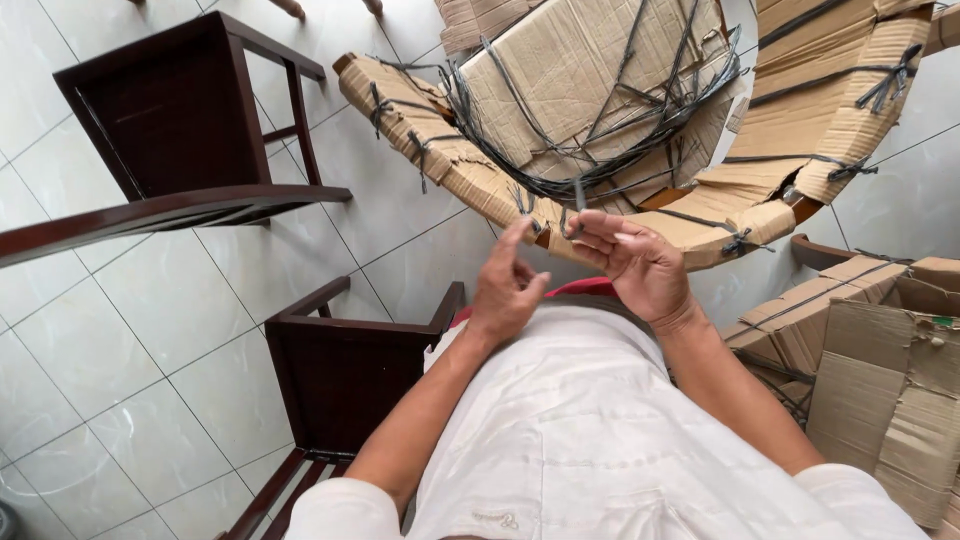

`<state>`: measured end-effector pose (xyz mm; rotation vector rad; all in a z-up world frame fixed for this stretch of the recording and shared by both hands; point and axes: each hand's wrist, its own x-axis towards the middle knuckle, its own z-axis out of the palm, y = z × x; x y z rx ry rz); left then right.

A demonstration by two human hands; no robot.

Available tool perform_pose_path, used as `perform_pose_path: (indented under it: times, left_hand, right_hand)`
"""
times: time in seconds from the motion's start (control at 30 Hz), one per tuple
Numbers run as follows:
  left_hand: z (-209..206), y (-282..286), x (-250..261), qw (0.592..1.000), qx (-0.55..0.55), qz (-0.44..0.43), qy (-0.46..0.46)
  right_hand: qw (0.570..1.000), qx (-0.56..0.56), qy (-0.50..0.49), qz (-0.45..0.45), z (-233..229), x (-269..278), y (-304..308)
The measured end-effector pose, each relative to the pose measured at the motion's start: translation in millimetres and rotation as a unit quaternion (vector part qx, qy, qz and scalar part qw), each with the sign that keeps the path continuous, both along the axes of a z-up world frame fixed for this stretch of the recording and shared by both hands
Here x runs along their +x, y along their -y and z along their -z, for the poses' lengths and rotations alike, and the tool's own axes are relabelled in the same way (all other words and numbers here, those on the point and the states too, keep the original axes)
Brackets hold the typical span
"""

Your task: Securing protective cardboard padding to a wooden chair frame using plastic straps by wrapping and tucking them.

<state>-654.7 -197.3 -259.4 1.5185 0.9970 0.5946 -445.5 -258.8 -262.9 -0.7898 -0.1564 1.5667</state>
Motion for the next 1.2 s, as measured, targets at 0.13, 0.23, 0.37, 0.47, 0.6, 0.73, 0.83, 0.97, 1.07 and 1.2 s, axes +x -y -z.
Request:
perform_pose_path:
  times: [0.13,0.23,0.37,0.47,0.6,0.73,0.83,0.97,1.07,1.2]
  left_hand:
    - [21,6,25,0.997,-0.055,0.053,-0.002]
    - [30,10,31,0.996,-0.067,0.062,0.022]
    - [39,25,22,0.994,0.012,0.099,-0.035]
    - [46,33,13,0.992,0.022,0.116,-0.053]
    - [58,44,-9,0.987,0.017,0.139,-0.079]
    - [53,44,-26,0.989,0.016,0.134,-0.068]
    - [61,42,-40,0.990,0.020,0.115,-0.079]
    - [83,35,-68,0.983,0.084,0.105,-0.125]
    - [105,29,-92,0.975,0.119,0.097,-0.161]
    - [101,21,-120,0.970,0.069,0.094,-0.213]
  right_hand:
    - [1.000,0.015,-0.019,-0.007,-4,-8,6]
    - [0.998,0.028,-0.051,0.008,-7,0,11]
    - [0.997,0.029,-0.065,0.020,-5,12,22]
    - [0.998,0.014,-0.060,0.028,-1,16,32]
    - [0.998,-0.036,-0.031,0.044,20,17,47]
    - [0.995,-0.059,-0.012,0.075,6,19,48]
    - [0.994,-0.054,0.012,0.090,-1,24,45]
    - [0.990,-0.079,0.031,0.116,-23,28,37]
    - [0.983,-0.109,0.036,0.144,-35,31,28]
    - [0.976,-0.131,0.027,0.170,-36,37,21]
